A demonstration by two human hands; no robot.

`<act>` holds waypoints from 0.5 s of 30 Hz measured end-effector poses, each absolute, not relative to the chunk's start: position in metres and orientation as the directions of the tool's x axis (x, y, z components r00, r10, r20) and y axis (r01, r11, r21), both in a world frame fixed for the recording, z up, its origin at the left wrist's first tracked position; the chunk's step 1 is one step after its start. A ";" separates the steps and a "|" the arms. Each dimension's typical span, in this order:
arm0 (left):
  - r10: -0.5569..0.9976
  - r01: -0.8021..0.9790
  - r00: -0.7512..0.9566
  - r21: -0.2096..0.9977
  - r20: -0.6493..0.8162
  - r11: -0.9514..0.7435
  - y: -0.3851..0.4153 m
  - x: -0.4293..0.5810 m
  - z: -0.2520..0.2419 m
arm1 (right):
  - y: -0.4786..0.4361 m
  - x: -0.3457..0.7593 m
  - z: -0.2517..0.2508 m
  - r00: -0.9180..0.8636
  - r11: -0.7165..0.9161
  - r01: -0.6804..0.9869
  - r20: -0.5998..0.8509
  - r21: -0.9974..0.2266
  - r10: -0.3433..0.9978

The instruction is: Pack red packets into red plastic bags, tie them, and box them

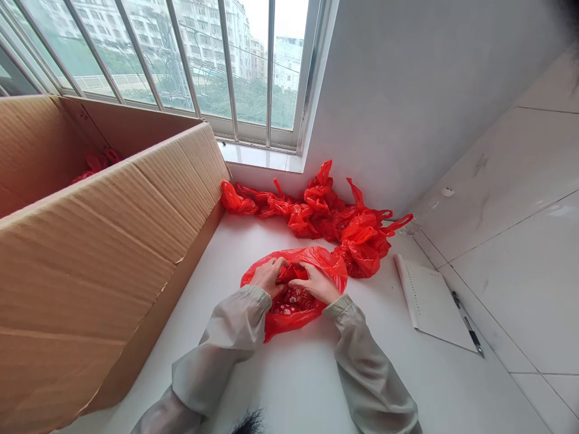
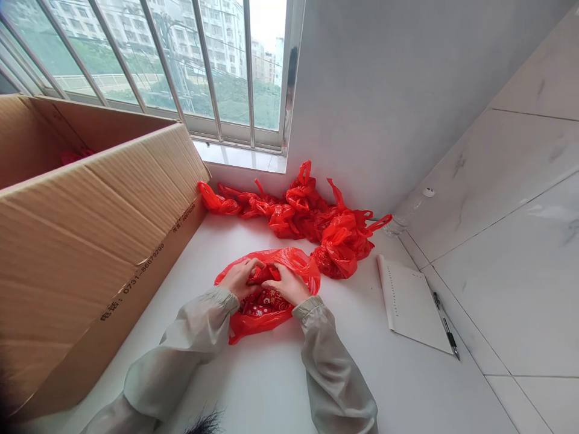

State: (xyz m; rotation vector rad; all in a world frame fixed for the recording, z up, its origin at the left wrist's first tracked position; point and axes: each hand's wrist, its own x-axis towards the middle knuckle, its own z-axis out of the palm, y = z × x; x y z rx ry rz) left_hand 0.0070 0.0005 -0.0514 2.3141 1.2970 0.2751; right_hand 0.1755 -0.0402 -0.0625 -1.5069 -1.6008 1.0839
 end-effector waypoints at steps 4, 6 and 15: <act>0.827 0.630 0.561 0.634 0.028 -0.449 0.006 -0.004 -0.046 | -0.036 0.177 -0.070 -0.180 0.037 0.318 -0.022 -0.947 0.983; 0.826 0.549 0.562 0.726 0.047 -0.414 0.009 -0.011 -0.044 | -0.035 0.179 -0.069 -0.177 0.077 0.295 0.025 -0.952 0.984; 0.911 0.456 0.408 0.852 0.057 -0.257 0.013 -0.033 -0.023 | -0.041 0.177 -0.042 -0.006 0.178 0.365 0.189 -0.914 0.982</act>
